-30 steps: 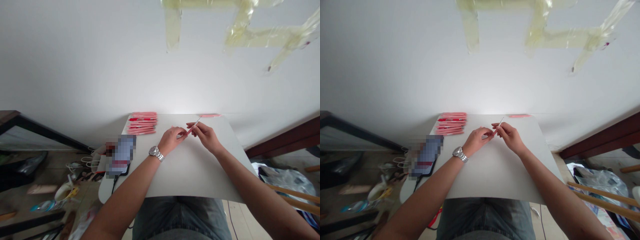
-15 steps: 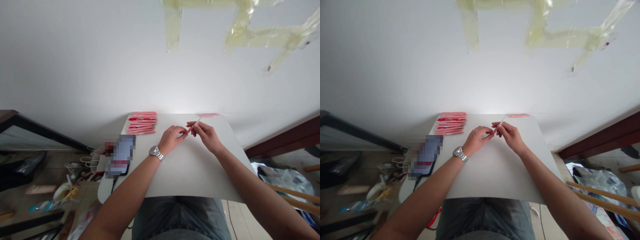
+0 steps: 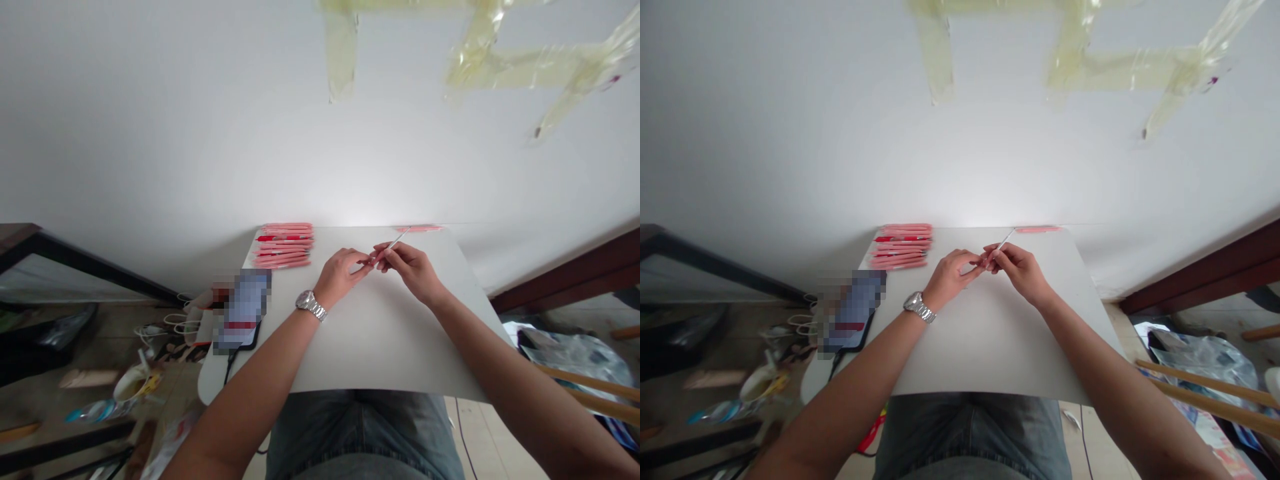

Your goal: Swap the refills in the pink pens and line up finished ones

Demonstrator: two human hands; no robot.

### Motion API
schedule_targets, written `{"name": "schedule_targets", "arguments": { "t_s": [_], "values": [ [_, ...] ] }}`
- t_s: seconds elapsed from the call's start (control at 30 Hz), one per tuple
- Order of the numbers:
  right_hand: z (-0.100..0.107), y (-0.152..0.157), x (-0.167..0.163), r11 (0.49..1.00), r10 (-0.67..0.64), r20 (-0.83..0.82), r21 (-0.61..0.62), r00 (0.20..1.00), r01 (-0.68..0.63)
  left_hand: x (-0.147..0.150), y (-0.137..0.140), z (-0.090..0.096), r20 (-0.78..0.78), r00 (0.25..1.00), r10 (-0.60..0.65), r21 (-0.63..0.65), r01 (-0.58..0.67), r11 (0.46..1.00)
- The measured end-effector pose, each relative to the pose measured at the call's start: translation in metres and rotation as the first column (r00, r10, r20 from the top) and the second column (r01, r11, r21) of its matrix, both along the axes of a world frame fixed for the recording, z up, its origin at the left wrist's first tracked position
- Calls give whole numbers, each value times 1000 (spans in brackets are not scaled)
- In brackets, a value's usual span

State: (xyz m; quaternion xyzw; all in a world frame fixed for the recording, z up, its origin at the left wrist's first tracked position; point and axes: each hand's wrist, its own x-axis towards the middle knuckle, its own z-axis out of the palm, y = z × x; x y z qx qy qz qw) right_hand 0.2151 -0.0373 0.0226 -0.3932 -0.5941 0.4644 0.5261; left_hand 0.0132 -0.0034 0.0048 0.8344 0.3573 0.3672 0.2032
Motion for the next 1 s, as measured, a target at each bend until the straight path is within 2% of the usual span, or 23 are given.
{"name": "schedule_targets", "arguments": {
  "t_s": [0.17, 0.27, 0.33, 0.4, 0.5, 0.57, 0.67, 1.0],
  "values": [
    [-2, 2, 3, 994, -104, -17, 23, 994, 104, -10, 1, 6, -132, 989, -68, 11, 71, 997],
    [-5, 3, 5, 987, -159, -63, -1, 985, 159, -19, -1, 12, -236, 958, -164, -43, 158, 986],
    [-6, 5, 7, 981, -192, -95, -7, 977, 193, -25, -4, 17, -298, 935, -191, -87, 172, 981],
    [-6, 6, 9, 975, -222, -118, -7, 968, 223, -29, -9, 22, -377, 894, -242, -141, 203, 969],
    [-5, 7, 11, 971, -238, -133, -17, 962, 237, -32, -18, 29, -503, 785, -363, -239, 277, 931],
    [-5, 8, 11, 972, -236, -136, -23, 962, 235, -31, -23, 32, -565, 734, -378, -280, 261, 924],
    [-4, 8, 11, 972, -233, -133, -27, 963, 232, -28, -25, 37, -582, 709, -398, -296, 271, 916],
    [-11, 11, 12, 971, -240, -120, -32, 963, 238, -20, -22, 41, -521, 708, -476, -358, 325, 875]
  ]
}}
